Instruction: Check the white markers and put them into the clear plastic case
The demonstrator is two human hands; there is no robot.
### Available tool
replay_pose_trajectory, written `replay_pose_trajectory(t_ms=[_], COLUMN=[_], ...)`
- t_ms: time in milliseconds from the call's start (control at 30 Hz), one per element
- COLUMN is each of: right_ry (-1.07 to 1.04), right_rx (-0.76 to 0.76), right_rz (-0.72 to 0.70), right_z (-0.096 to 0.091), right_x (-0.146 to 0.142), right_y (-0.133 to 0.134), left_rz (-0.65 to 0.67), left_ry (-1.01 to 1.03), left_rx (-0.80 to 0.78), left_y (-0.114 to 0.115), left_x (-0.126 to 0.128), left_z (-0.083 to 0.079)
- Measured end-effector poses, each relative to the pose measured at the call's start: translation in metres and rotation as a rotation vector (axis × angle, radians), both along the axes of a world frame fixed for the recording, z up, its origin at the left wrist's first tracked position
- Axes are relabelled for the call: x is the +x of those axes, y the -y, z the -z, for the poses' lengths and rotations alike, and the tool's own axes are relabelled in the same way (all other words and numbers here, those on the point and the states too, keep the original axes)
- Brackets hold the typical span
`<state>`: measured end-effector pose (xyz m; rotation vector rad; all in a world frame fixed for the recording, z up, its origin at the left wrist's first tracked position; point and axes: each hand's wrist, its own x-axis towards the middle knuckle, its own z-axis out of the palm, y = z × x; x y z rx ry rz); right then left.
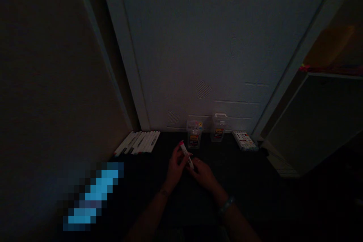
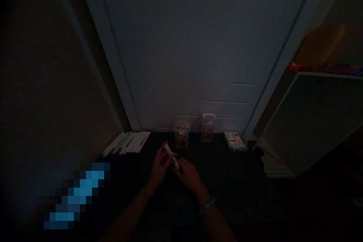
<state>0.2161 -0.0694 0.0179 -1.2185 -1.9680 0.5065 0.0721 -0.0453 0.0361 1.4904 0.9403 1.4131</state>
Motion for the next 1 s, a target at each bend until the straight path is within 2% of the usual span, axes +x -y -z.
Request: replay_pose_trajectory(t_ms=[133,233,333,500,667,867,1000], right_ry=[-0.169,-0.295,-0.447,-0.769,-1.006,-0.849,-0.738], right_rx=[-0.104,-0.145,-0.16,-0.227,-0.269,-0.14,-0.09], right_rz=[-0.022,-0.039,0.033,0.143,0.149,0.197,0.18], right_z=[-0.005,-0.01,-0.016,-0.012,-0.002,-0.015,-0.017], right_x=[0.002,0.004,0.005,0.012,0.016,0.021,0.02], right_y=[0.001,0.002,0.001,-0.008,-0.014,-0.004,0.001], left_rz=[-0.109,-0.215,-0.267,-0.111,0.054,0.23,0.297], left_ry=[0.193,0.213,0.173,0.119,-0.169,-0.292,-0.343], left_rx=[-0.068,-0.092,-0.124,-0.167,-0.08,0.019,0.07], left_y=[-0.004,-0.012,-0.021,-0.025,-0.015,-0.008,-0.012], left_x=[-0.005,-0.01,-0.014,-0.008,-0.002,-0.003,-0.008], left_z=[-0.007,-0.005,0.003,0.015,0.016,0.012,0.017])
